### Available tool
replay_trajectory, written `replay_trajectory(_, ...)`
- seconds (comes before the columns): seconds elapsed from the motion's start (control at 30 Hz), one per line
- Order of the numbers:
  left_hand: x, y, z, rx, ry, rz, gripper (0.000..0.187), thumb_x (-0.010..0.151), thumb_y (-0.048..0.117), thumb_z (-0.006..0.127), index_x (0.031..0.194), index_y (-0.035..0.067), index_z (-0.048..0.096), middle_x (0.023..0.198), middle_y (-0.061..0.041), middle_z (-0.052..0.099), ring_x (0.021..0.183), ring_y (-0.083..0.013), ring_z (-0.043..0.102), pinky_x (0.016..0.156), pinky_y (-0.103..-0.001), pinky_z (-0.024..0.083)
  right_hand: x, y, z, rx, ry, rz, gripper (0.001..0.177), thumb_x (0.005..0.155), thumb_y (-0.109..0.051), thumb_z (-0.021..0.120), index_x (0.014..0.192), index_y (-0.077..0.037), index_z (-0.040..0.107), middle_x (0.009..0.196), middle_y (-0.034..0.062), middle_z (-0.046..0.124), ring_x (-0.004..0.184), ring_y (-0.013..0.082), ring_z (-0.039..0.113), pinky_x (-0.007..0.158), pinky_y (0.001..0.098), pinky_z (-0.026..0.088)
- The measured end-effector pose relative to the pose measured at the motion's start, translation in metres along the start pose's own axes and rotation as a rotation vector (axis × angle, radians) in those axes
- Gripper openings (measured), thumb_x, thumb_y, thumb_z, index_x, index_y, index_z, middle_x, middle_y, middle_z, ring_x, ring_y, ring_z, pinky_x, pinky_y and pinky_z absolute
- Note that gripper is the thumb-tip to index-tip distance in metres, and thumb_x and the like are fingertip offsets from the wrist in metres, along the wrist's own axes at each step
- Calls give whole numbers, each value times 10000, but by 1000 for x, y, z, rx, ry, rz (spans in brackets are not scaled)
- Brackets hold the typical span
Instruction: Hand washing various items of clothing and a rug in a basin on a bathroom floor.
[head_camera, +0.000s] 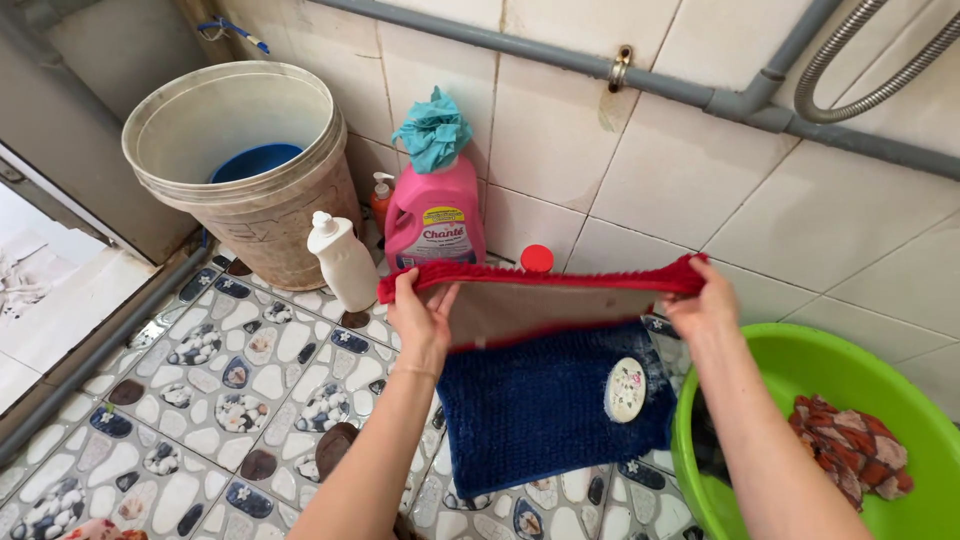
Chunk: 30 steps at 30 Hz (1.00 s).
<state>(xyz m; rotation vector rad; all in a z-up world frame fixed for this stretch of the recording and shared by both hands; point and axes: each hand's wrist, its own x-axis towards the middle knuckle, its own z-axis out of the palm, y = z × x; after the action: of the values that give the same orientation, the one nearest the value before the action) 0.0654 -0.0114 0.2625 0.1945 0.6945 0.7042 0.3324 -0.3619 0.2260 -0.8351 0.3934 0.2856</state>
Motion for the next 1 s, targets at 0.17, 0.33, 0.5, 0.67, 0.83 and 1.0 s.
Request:
replay_trajectory(0.17,-43,-22,-27,107,-205,188,250,893,164,624,1118,68,570,1072,-134,661,935,-330,691,800,-507,633,-29,8,-27,-53,-21,-179,146,942,-103,628,1083,-137,649,1035,42,709,918,211,701,690,416,581)
replay_trajectory(0.33,-47,-81,-147,291,1,198,292,900,222,586,1124,39,542,1066,-91,627,928,-273,702,745,-483,645,17,86,-124,-712,324,-283,168,997,-110,613,1136,-25,569,1001,204,659,787,402,634,586,558,435)
replay_trajectory(0.5,-35,-125,-278,800,347,-10,356,918,168,648,1151,-99,608,1031,-177,653,789,-339,702,539,-397,644,-28,134,-138,-1947,349,-682,274,987,-118,575,1246,-31,561,1137,244,649,1063,448,628,867,544,554)
replay_trajectory(0.67,-32,-113,-314,1378,345,119,526,830,165,739,1258,-53,526,1130,-291,641,1015,-427,657,856,-512,567,-61,128,-110,-2263,189,-592,393,934,-135,617,1319,-105,544,1352,197,518,1255,438,500,969,525,517)
replay_trajectory(0.83,-84,-73,-208,1937,105,437,713,728,95,736,1398,78,494,1400,-177,487,1280,-385,424,1060,-558,334,-72,133,-109,-2199,119,-455,638,815,-115,689,1421,-161,495,1481,164,428,1343,414,431,1094,526,438)
replay_trajectory(1.0,-54,-96,-244,2155,-625,614,480,782,75,681,1250,135,593,1354,-126,508,1272,-347,467,1032,-481,409,-45,171,-170,-1398,540,-531,706,848,-201,745,1423,64,432,1408,319,468,1292,489,452,1093,549,364)
